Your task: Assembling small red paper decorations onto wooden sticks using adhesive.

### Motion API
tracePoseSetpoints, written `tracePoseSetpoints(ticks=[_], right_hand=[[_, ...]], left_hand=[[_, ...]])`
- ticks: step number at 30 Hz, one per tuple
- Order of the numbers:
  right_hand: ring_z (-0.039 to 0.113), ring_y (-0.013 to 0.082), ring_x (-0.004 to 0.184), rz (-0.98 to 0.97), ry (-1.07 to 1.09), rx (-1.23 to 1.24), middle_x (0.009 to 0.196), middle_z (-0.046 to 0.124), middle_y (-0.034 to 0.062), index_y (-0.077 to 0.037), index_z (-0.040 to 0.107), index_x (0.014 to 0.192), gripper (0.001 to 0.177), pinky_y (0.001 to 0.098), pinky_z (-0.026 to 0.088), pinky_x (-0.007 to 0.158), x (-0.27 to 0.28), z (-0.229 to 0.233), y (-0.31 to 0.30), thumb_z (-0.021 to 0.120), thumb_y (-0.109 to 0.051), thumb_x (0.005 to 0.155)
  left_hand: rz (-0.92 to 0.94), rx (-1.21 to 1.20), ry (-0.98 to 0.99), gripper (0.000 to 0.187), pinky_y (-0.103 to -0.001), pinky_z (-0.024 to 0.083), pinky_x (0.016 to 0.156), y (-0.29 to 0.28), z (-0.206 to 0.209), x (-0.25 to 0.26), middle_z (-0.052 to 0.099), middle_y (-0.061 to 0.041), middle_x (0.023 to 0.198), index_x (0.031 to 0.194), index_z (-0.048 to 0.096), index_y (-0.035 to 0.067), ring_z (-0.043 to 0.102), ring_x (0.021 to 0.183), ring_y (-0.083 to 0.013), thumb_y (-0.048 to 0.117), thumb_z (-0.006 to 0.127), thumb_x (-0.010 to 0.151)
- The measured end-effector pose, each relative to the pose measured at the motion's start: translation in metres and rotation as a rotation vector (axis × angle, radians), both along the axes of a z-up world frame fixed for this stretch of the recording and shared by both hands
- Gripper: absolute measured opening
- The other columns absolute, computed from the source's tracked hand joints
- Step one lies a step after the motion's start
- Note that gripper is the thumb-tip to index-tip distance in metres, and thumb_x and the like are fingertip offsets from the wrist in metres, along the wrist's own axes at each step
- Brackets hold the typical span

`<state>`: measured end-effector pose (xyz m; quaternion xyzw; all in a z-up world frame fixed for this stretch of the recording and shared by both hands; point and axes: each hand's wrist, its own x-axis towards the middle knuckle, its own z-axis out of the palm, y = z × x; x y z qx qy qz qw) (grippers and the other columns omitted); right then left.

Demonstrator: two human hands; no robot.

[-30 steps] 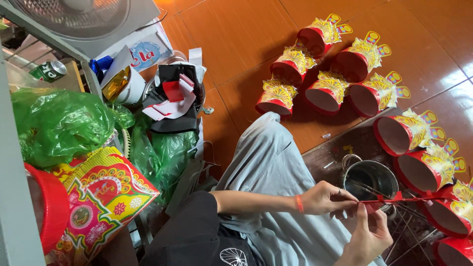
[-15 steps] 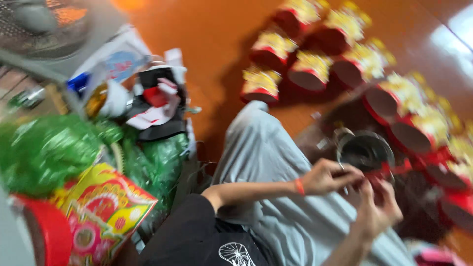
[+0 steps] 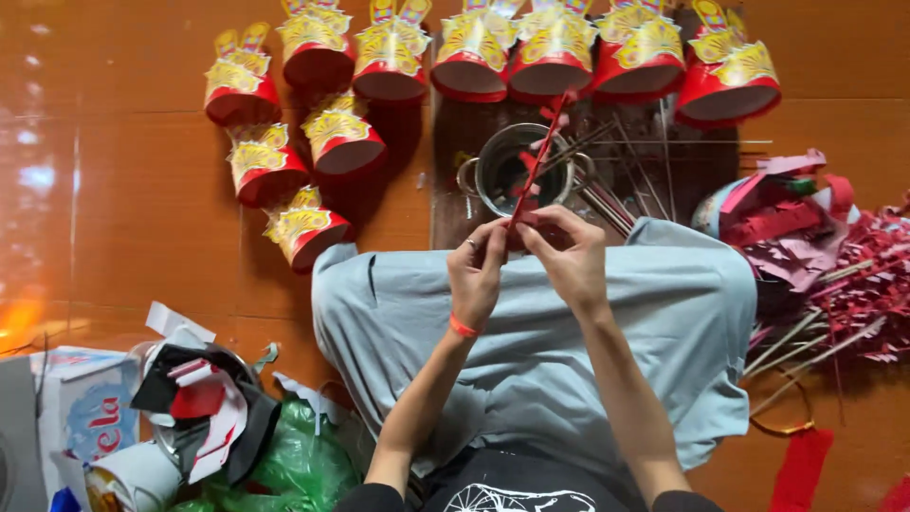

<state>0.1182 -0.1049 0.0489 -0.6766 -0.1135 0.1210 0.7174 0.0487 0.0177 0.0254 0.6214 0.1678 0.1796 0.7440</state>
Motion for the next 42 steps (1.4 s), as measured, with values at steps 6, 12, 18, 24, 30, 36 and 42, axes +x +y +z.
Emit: tracePoseSetpoints(ticks=[6, 12, 18, 24, 30, 36, 42], right_hand=[[0.07, 0.0061, 0.091, 0.034, 0.044, 0.048, 0.099, 0.074, 0.0017, 0.004, 0.072, 0.107, 0.012, 0.022, 0.058, 0.083, 0.001, 0.001, -0.004, 0.072, -0.003, 0.097], [0.069, 0.0062, 0.089, 0.045, 0.063, 0.039, 0.098, 0.074, 0.0023, 0.004, 0.072, 0.11, 0.015, 0.0214, 0.057, 0.081, 0.0, 0.006, -0.005, 0.073, -0.002, 0.097], [0.067, 0.0056, 0.085, 0.072, 0.101, -0.008, 0.097, 0.074, 0.0026, 0.003, 0.071, 0.116, 0.02, 0.0217, 0.056, 0.079, -0.001, -0.001, -0.003, 0.075, -0.002, 0.097], [0.069, 0.0067, 0.09, 0.032, 0.08, 0.007, 0.103, 0.075, 0.0043, 0.003, 0.069, 0.117, 0.023, 0.023, 0.058, 0.083, -0.005, 0.007, 0.005, 0.073, 0.001, 0.095], [0.071, 0.0074, 0.095, 0.042, 0.068, -0.007, 0.105, 0.076, 0.0046, 0.003, 0.068, 0.117, 0.022, 0.0228, 0.059, 0.085, -0.003, 0.006, 0.004, 0.074, 0.0, 0.095], [0.07, 0.0081, 0.095, 0.017, 0.068, 0.023, 0.106, 0.075, 0.0048, 0.003, 0.069, 0.117, 0.023, 0.0234, 0.058, 0.087, -0.005, -0.004, 0.0, 0.076, 0.0, 0.095], [0.071, 0.0081, 0.095, 0.046, 0.071, 0.006, 0.106, 0.076, 0.0047, 0.002, 0.068, 0.118, 0.024, 0.0237, 0.059, 0.087, -0.003, -0.004, -0.002, 0.074, -0.001, 0.095]], left_hand=[[0.003, -0.053, -0.003, 0.018, -0.017, 0.043, 0.065, -0.002, 0.006, 0.002, 0.069, 0.004, 0.095, 0.119, 0.073, 0.0, 0.051, 0.076, -0.0006, 0.01, 0.061, 0.109], [0.006, 0.12, -0.079, 0.015, -0.017, 0.044, 0.064, 0.0, 0.023, 0.004, 0.063, 0.001, 0.106, 0.115, 0.073, 0.001, 0.055, 0.079, -0.0023, 0.01, 0.065, 0.105], [0.055, 0.038, -0.057, 0.012, -0.018, 0.044, 0.065, 0.0, 0.015, 0.001, 0.066, 0.0, 0.103, 0.11, 0.074, 0.001, 0.055, 0.079, -0.0029, 0.008, 0.066, 0.105], [0.037, -0.048, -0.087, 0.014, -0.019, 0.048, 0.072, 0.004, 0.013, 0.001, 0.067, 0.0, 0.105, 0.113, 0.072, -0.001, 0.059, 0.085, -0.0035, 0.009, 0.065, 0.106], [0.007, -0.245, -0.013, 0.016, -0.019, 0.041, 0.063, 0.006, 0.004, 0.002, 0.067, 0.001, 0.09, 0.115, 0.071, -0.001, 0.052, 0.073, -0.0034, 0.01, 0.064, 0.106], [-0.025, -0.319, -0.057, 0.02, -0.021, 0.046, 0.068, 0.004, -0.01, -0.002, 0.065, 0.002, 0.092, 0.122, 0.071, -0.002, 0.055, 0.078, -0.0034, 0.008, 0.063, 0.106], [-0.026, -0.384, -0.006, 0.021, -0.02, 0.045, 0.066, 0.002, -0.003, 0.001, 0.07, 0.0, 0.093, 0.121, 0.07, -0.003, 0.057, 0.077, -0.004, 0.009, 0.064, 0.105]])
